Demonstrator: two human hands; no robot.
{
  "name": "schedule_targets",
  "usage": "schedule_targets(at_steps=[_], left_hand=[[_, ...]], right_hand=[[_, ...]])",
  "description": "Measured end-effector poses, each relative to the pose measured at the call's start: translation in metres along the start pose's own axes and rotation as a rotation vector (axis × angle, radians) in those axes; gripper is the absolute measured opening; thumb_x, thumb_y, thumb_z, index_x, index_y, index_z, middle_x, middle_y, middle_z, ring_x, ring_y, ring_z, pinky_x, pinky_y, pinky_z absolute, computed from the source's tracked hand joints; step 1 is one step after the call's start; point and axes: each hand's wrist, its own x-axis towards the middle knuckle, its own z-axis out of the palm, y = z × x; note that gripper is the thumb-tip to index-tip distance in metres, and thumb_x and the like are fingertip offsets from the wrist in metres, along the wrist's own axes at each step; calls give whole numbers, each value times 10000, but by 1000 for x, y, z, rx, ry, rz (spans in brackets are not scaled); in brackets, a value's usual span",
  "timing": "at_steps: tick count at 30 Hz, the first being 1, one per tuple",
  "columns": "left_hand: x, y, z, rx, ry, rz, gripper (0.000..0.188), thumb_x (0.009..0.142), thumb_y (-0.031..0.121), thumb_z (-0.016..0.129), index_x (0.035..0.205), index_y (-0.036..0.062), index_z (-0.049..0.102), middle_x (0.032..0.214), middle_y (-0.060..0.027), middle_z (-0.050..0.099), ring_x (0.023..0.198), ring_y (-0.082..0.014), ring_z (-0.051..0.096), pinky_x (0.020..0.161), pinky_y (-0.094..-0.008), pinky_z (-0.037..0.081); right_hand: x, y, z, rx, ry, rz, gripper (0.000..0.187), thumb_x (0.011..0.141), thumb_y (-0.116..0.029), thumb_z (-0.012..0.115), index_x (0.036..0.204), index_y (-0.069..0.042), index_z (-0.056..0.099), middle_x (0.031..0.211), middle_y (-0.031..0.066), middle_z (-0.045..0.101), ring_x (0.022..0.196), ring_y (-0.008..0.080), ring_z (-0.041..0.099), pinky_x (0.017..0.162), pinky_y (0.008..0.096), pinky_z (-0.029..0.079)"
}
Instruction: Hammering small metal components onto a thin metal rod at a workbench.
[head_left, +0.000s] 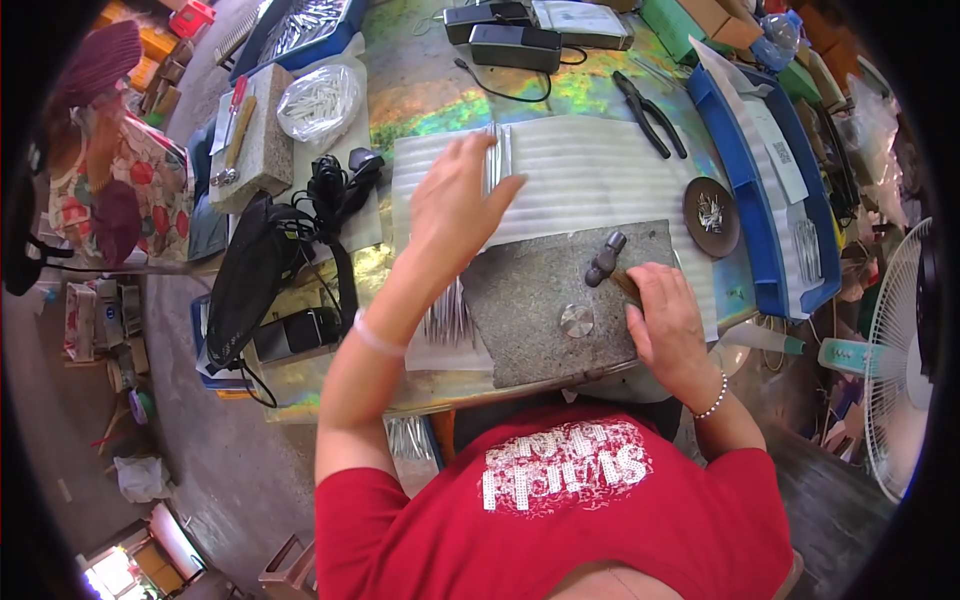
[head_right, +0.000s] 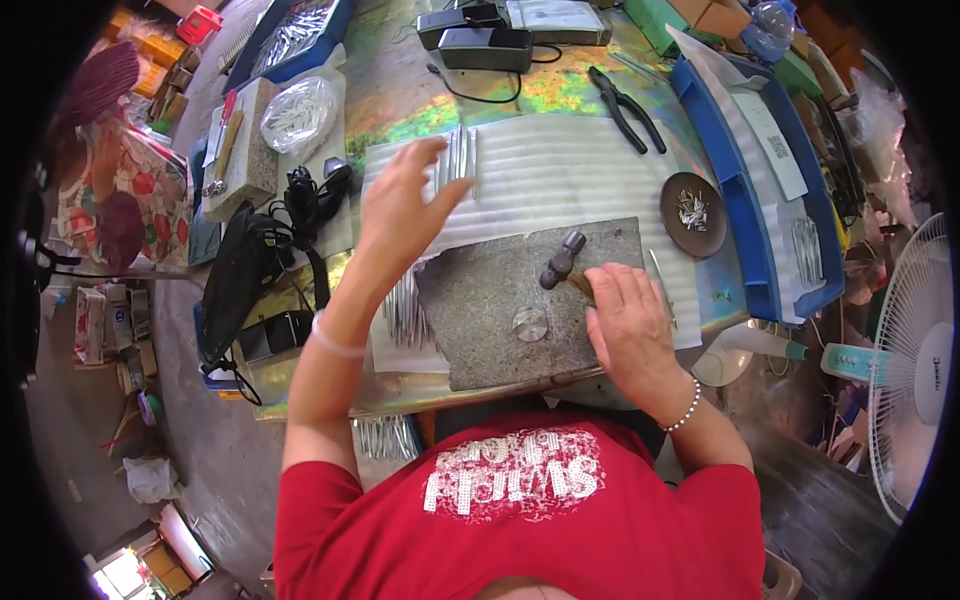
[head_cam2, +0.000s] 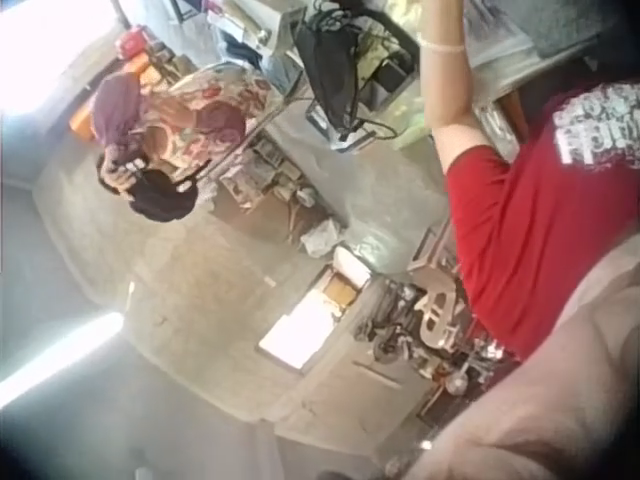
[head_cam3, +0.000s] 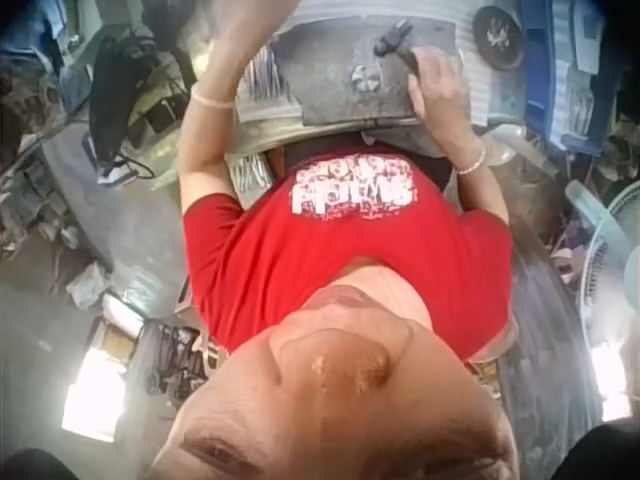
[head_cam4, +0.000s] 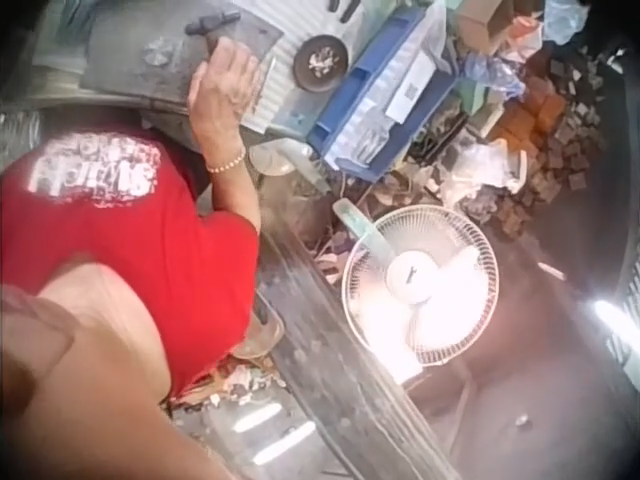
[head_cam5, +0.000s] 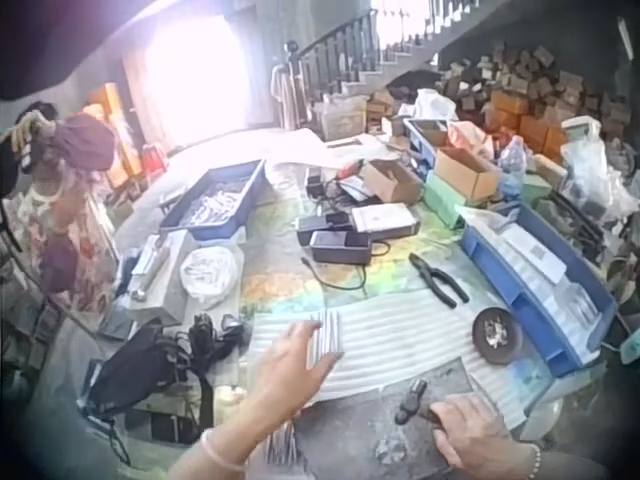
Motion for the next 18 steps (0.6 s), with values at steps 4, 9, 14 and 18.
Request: schedule_targets(at_steps=[4, 9, 14, 18], left_hand=[[43, -10, 38, 294, -190, -91, 695, 717, 318, 749, 1282, 62, 435, 1188, -176, 524, 1100, -343, 518, 872, -448, 467], [57, -28, 55, 426, -195, -141, 751, 718, 290, 734, 1343, 74, 378, 1215, -197, 497, 1113, -362, 498, 875, -442, 464], [56, -34, 59, 413, -167, -146, 736, 720, 283, 729, 1340, 73, 390, 1232, -196, 494, 1124, -360, 499, 904, -445, 441], [48, -43, 46, 357, -71, -122, 676, 743, 260, 716, 1318, 73, 414, 1218, -193, 510, 1133, -358, 493, 914, -442, 429]], right_hand=[[-4, -3, 1, 20, 20, 11, 466, 745, -26, 625, 1189, -17, 485, 1115, 172, 515, 1029, 333, 502, 905, 416, 401], [-7, 3, 0, 37, 47, -12, 471, 747, -12, 615, 1200, -16, 486, 1108, 170, 516, 1022, 331, 507, 894, 416, 408], [-3, 8, 1, 33, 66, -24, 461, 746, -5, 611, 1191, -15, 492, 1097, 169, 517, 1014, 329, 510, 885, 413, 412], [0, 7, 4, 45, 73, -23, 446, 745, -1, 606, 1176, -15, 496, 1092, 167, 517, 1010, 328, 510, 881, 408, 415]])
